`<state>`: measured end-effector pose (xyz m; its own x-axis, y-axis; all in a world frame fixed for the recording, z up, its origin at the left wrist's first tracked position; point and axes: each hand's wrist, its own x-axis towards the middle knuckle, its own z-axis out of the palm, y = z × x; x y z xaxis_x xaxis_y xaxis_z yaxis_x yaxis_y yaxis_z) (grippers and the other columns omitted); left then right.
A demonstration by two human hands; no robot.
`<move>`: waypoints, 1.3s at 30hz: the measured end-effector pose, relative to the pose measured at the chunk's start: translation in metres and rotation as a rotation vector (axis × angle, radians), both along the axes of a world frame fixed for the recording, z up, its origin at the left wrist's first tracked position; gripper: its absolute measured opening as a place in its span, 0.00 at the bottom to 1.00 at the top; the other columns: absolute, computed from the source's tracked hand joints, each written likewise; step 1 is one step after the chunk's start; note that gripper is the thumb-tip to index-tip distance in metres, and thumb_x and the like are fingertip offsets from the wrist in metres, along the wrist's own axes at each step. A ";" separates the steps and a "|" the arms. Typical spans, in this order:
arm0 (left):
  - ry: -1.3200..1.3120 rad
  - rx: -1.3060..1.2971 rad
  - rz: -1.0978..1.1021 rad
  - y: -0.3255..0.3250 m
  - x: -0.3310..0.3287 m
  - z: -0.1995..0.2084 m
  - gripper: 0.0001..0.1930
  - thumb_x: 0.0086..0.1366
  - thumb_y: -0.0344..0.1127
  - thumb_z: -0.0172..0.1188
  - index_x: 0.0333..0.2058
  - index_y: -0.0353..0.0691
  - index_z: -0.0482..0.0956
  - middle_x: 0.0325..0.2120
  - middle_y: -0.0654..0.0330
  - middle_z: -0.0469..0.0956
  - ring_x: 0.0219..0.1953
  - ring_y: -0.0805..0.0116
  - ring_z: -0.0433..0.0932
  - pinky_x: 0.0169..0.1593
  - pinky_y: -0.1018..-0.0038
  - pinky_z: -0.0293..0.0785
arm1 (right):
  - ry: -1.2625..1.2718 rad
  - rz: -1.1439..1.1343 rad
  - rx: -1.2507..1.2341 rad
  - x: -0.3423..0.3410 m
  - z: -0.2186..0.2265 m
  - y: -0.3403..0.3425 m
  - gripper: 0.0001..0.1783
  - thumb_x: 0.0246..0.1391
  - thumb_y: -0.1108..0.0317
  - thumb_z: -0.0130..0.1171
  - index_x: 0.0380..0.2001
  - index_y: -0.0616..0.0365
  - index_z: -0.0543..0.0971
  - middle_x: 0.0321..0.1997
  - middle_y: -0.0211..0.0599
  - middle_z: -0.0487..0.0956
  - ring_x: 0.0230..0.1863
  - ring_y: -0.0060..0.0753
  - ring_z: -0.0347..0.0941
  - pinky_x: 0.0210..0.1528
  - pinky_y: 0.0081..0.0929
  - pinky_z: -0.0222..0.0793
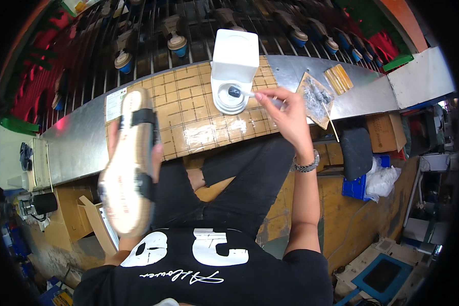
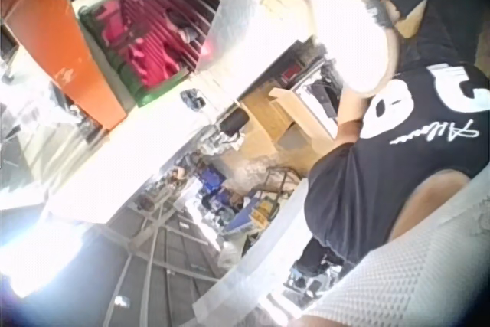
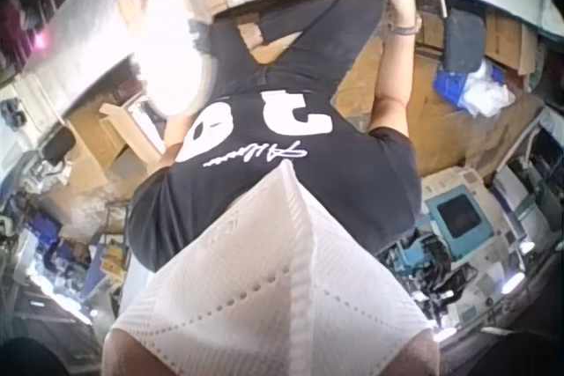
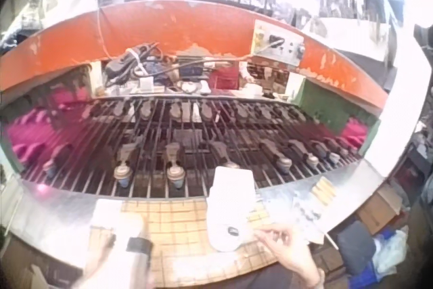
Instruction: The person applies a dark adhesive to the sole of a blue sandal using a small brush. They repeatedly dip the brush into a white container and spread the substance across the sandal's sole, rotating the sandal to cover different areas.
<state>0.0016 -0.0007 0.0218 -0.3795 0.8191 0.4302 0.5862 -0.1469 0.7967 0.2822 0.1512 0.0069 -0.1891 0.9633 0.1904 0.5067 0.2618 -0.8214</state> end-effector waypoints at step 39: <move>0.307 0.213 -0.438 0.000 0.000 -0.008 0.49 0.61 0.19 0.61 0.73 0.50 0.42 0.73 0.40 0.44 0.73 0.44 0.52 0.73 0.60 0.57 | 0.081 0.286 0.702 -0.058 0.096 -0.061 0.16 0.37 0.85 0.70 0.34 0.61 0.88 0.36 0.39 0.76 0.37 0.27 0.71 0.39 0.20 0.66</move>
